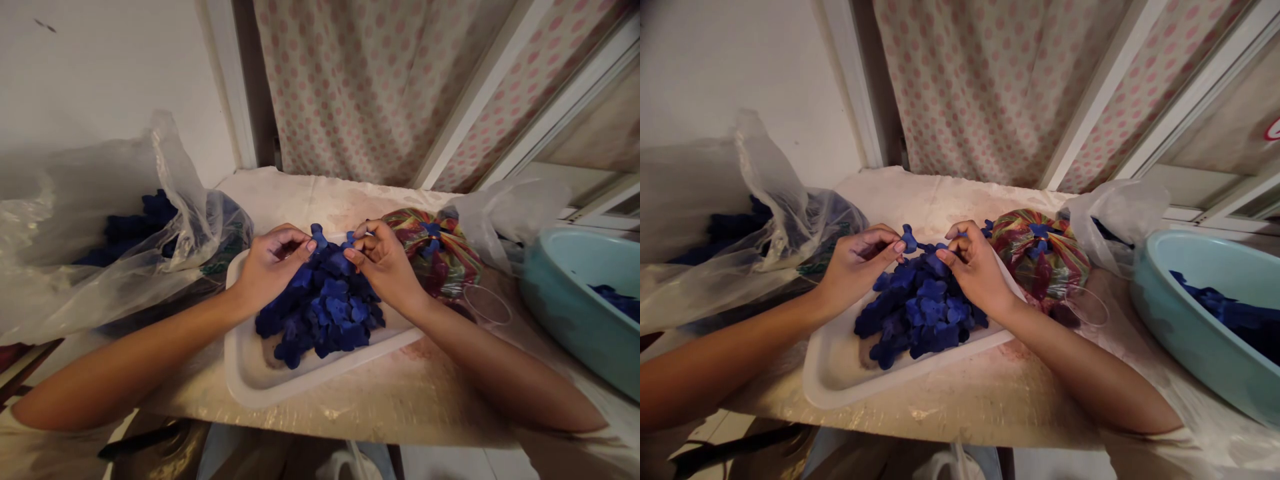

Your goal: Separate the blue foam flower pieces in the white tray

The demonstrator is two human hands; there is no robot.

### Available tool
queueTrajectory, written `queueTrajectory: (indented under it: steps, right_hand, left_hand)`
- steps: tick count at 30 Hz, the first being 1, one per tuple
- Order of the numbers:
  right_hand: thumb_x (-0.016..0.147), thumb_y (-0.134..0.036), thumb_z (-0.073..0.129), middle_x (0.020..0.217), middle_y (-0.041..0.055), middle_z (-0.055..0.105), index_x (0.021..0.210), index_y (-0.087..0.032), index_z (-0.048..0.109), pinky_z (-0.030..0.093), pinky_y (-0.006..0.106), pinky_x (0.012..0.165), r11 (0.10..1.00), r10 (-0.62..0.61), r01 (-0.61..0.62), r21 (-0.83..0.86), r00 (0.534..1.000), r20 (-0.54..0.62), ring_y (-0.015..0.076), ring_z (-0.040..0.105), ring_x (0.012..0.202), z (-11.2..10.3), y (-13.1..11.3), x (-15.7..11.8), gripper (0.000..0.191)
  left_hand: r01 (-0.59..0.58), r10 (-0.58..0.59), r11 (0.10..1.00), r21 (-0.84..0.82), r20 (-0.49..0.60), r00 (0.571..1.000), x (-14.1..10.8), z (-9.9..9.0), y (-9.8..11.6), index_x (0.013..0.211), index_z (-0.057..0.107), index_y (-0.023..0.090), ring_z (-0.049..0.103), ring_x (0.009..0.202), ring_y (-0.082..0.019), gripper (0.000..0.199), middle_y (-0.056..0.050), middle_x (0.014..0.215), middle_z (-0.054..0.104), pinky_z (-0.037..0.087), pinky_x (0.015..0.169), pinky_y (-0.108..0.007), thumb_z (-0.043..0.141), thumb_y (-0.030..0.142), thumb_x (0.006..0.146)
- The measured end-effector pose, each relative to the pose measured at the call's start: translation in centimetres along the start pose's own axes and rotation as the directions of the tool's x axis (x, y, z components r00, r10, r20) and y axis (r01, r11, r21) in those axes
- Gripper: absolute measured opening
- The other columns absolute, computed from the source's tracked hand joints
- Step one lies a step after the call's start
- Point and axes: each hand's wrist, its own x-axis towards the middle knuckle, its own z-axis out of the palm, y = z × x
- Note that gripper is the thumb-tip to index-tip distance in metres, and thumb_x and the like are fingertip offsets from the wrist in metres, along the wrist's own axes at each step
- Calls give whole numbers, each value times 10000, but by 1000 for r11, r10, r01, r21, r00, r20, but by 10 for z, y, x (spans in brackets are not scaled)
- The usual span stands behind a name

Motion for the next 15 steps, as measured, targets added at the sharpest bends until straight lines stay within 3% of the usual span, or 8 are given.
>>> queueTrajectory:
  steps: [4,6,9,15]
  right_hand:
    - [855,-399,530,654,-54,503,994,-240,415,392,237,576,987,-18,16,-160,1000,-10,103,505,595,0,0,-3,240]
    - [877,-420,483,843,12,582,1075,-228,421,438,292,745,970,-59,56,-238,998,-8,144,567,809,0,0,-4,282]
    - [917,-430,382,1121,82,544,1116,-220,452,377,370,947,941,-139,121,-317,990,-35,186,506,1072,1,-2,-6,298]
    - [924,-433,355,1047,58,549,1039,-228,489,385,363,946,949,-146,134,-286,989,-19,179,515,1023,0,-5,-8,271]
  left_hand:
    - [0,-1,1000,26,51,999,1,-1,1,679,617,153,531,586,-91,175,3,665,569,412,551,-201,598,279,799]
    - [-19,16,998,54,72,997,1,-1,2,655,613,154,526,592,-95,194,1,654,568,414,563,-204,590,273,807]
    - [-57,48,995,85,101,994,1,-3,4,636,618,156,520,597,-99,206,-3,648,566,416,575,-206,584,260,812]
    - [-77,63,994,84,152,986,0,-4,5,685,636,153,515,617,-98,155,-7,671,549,388,555,-202,579,218,814]
